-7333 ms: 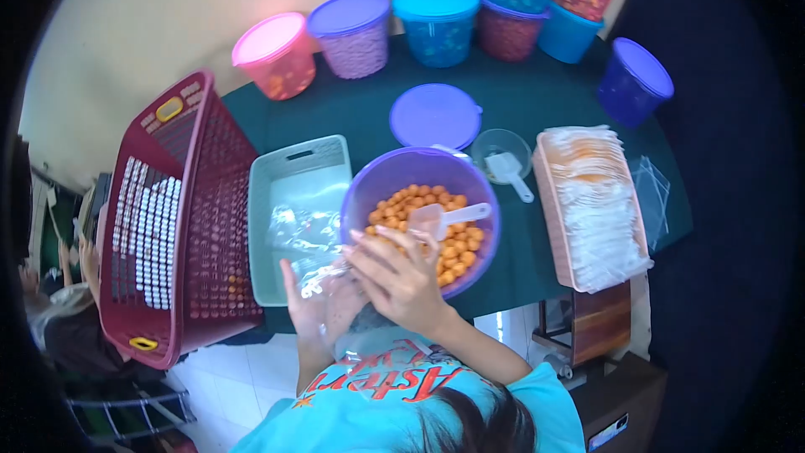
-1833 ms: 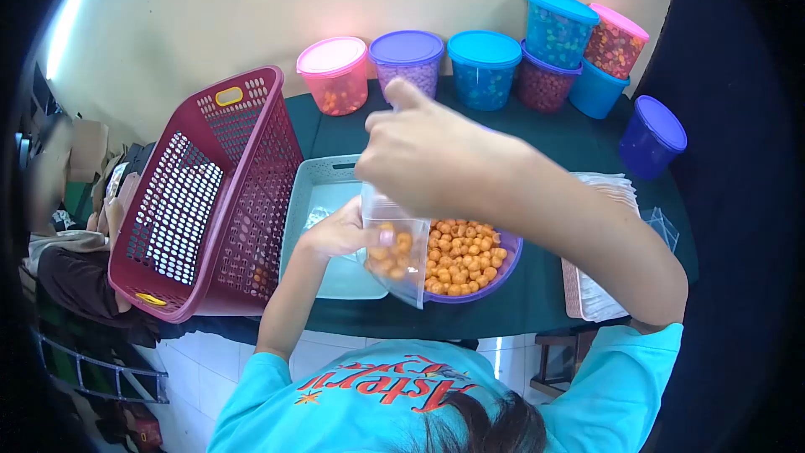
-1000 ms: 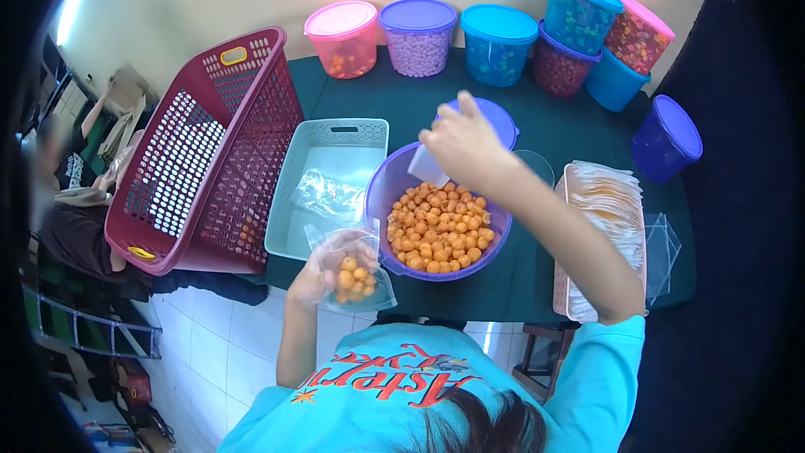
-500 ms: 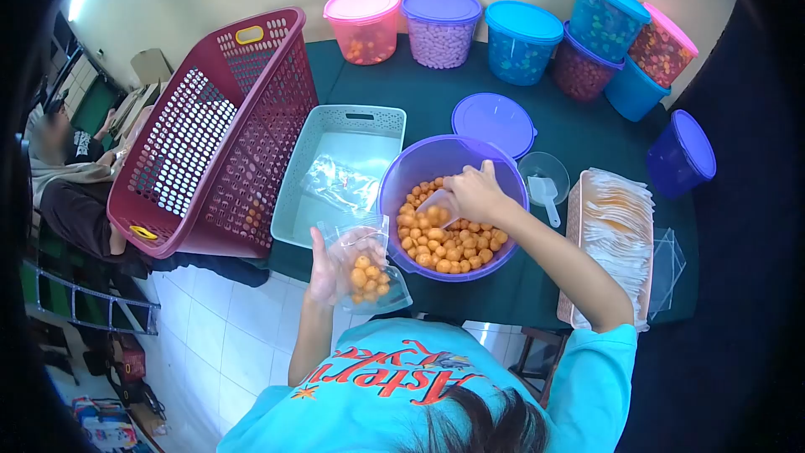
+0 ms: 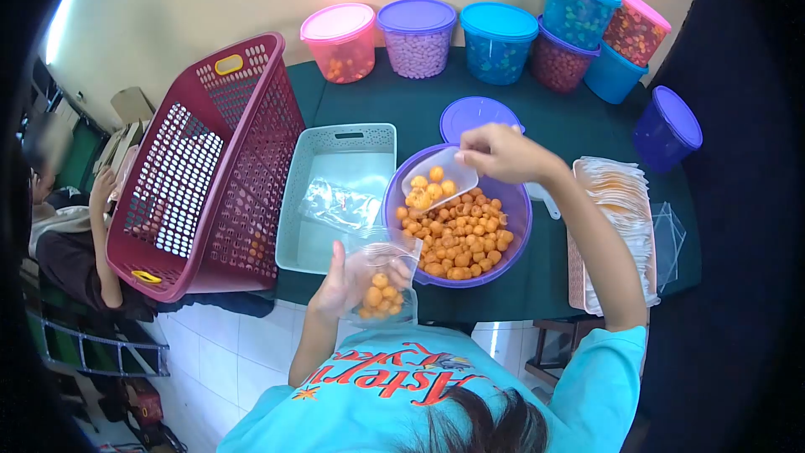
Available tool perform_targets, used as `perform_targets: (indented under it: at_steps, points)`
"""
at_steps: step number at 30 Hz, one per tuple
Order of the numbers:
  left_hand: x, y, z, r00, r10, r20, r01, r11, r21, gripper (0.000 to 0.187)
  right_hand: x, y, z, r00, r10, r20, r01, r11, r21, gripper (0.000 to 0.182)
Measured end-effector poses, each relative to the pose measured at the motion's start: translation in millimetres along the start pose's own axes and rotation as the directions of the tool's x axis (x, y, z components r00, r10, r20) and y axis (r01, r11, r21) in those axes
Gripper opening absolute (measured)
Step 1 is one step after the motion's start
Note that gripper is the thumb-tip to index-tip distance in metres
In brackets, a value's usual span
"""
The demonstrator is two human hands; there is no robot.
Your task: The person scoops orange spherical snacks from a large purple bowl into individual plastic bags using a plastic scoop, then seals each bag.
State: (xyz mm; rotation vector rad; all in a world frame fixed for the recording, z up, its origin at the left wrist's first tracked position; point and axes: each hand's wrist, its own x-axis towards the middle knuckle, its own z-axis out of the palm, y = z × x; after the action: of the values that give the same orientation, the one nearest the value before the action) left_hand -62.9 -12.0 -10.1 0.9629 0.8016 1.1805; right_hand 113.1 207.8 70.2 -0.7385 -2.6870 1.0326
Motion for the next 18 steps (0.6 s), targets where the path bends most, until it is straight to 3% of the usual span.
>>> perform_targets:
  at_steps: [2, 4, 6, 8, 10, 13, 18]
  points:
    - [5, 4, 1, 1.0, -0.021, 0.006, 0.021, 1.0, -0.003, 0.092, -1, -17, -17, 0.998, -0.065, -0.01, 0.064, 0.99, -0.127, 0.023]
    - [13, 9, 1, 0.997, -0.03, 0.067, 0.03, 1.0, 0.005, 0.092, -6, -45, -28, 1.0, -0.003, -0.009, 0.001, 0.987, -0.159, 0.022]
    - [21, 15, 1, 0.995, -0.036, 0.097, 0.035, 0.999, 0.005, 0.091, -9, -62, -32, 0.982, -0.179, -0.058, 0.15, 0.93, -0.335, 0.02]
    - [26, 17, 8, 0.991, -0.041, 0.124, 0.042, 0.999, -0.001, 0.091, -15, -83, -30, 0.983, -0.179, -0.042, 0.151, 0.915, -0.375, 0.018]
    - [30, 20, 18, 0.998, -0.053, -0.021, 0.051, 0.996, -0.074, 0.091, -17, -93, -28, 0.972, -0.232, 0.029, 0.215, 0.836, -0.504, 0.019]
    - [32, 17, 13, 0.991, -0.081, 0.109, 0.093, 0.989, -0.115, 0.089, -20, -92, -33, 0.982, -0.189, 0.017, 0.173, 0.852, -0.494, 0.017]
    - [34, 12, 19, 0.99, -0.116, 0.075, 0.127, 0.975, -0.181, 0.085, -18, -62, -35, 0.989, -0.119, 0.087, 0.144, 0.904, -0.402, 0.02]
